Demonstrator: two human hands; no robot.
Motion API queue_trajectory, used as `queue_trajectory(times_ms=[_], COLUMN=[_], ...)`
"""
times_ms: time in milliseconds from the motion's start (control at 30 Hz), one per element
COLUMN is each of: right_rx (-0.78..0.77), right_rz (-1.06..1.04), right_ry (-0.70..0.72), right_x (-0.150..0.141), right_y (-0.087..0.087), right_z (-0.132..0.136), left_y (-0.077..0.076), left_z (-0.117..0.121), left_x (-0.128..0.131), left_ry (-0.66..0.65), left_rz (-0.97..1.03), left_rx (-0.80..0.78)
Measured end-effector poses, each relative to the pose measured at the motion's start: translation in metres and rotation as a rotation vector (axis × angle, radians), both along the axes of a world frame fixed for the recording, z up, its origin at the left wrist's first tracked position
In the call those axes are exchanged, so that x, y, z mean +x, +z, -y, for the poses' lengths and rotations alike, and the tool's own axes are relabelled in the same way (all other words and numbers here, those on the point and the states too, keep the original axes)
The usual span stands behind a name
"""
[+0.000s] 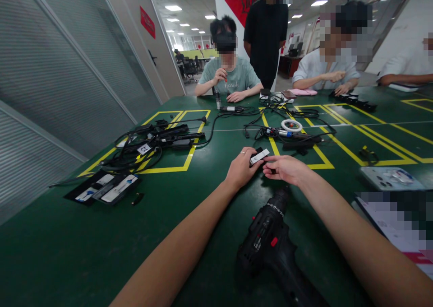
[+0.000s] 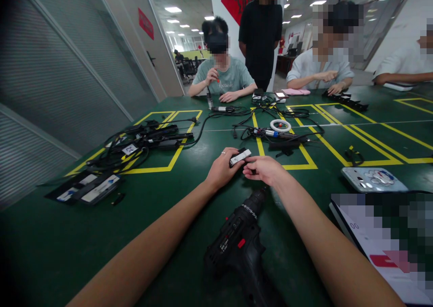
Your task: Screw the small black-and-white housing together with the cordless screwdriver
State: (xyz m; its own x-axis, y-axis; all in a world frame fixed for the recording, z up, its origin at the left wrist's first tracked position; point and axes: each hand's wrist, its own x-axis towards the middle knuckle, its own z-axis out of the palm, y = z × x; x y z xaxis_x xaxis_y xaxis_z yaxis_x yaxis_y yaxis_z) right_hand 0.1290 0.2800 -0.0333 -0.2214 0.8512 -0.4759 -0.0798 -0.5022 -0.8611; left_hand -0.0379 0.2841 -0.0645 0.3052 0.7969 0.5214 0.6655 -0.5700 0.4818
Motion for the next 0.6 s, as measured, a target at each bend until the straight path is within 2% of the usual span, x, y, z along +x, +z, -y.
queue_trajectory(times_ms=[267,400,600], right_rx=[0.008,0.030,0.093], right_rz=[-0.002,0.133,0.438], right_ry=[-0.050,-0.156,-0.192], right_x=[0.001,-0.003,-0.017], right_y=[-0.003,-0.007,-0.018], right_z=[-0.001,-0.005,-0.008], left_y=[-0.002,-0.001,0.000], left_z=[-0.001,0.000,0.007], left_x=[0.000,-0.001,0.000], left_ry=[0.001,-0.024,-0.104], left_rz=[0.010,-0.013,-0.127], left_rx=[0.001,0.006,0.037])
